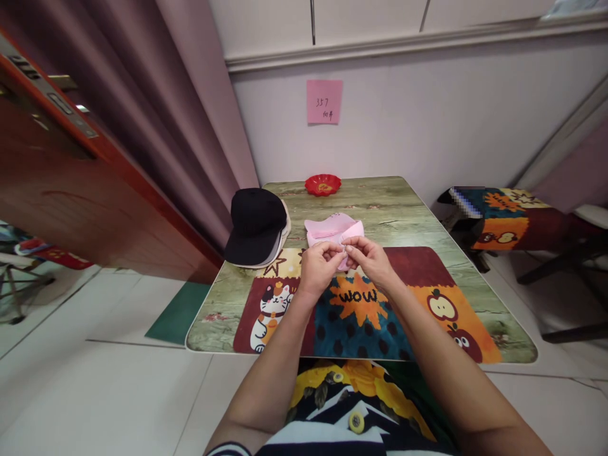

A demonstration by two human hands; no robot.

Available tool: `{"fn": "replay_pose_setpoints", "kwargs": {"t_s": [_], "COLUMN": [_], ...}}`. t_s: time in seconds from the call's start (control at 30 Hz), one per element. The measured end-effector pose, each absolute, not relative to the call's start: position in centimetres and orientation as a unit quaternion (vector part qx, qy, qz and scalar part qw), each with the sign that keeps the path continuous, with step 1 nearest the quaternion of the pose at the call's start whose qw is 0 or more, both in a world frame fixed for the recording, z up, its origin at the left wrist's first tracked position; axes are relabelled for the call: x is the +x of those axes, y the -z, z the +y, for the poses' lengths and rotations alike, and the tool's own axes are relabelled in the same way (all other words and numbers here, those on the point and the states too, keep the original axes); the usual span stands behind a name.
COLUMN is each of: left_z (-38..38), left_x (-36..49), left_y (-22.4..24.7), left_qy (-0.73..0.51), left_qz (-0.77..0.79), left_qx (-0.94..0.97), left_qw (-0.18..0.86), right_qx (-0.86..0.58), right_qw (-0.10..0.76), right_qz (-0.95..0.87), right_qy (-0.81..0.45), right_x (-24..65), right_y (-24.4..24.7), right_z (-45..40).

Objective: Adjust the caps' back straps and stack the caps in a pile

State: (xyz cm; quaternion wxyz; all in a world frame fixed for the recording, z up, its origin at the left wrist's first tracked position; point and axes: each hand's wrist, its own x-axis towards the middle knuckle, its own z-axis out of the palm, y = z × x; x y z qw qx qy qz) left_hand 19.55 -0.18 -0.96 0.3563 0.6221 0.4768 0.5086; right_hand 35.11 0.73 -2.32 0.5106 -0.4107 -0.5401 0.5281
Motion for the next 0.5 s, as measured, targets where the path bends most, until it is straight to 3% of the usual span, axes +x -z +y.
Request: {"fn": "replay_pose_setpoints", "kwargs": {"t_s": [0.17,0.4,0.5], "left_z": [0.05,0.27,0.32], "left_x": [19.47,19.23,19.12], "left_y": [0.77,0.77,0.89], "left_qy": [-0.51,-0.501,-0.509], "left_qz": [0.474,0.466,0.465], "left_qx": [0.519,0.536,0.544], "left_qw": [0.495,0.494,0.478], "right_qx": [-0.417,-0.448,-0.451], "right_qw": [0.523,0.497,0.482], "right_qz": [-0.55,-0.604,-0.68], "right_qy": [-0.5,-0.433,-0.319], "right_x": [34.71,34.58,35.03], "right_y": [2.61,3.02,2.21], "right_z": [0.51,0.32,0.18]}}
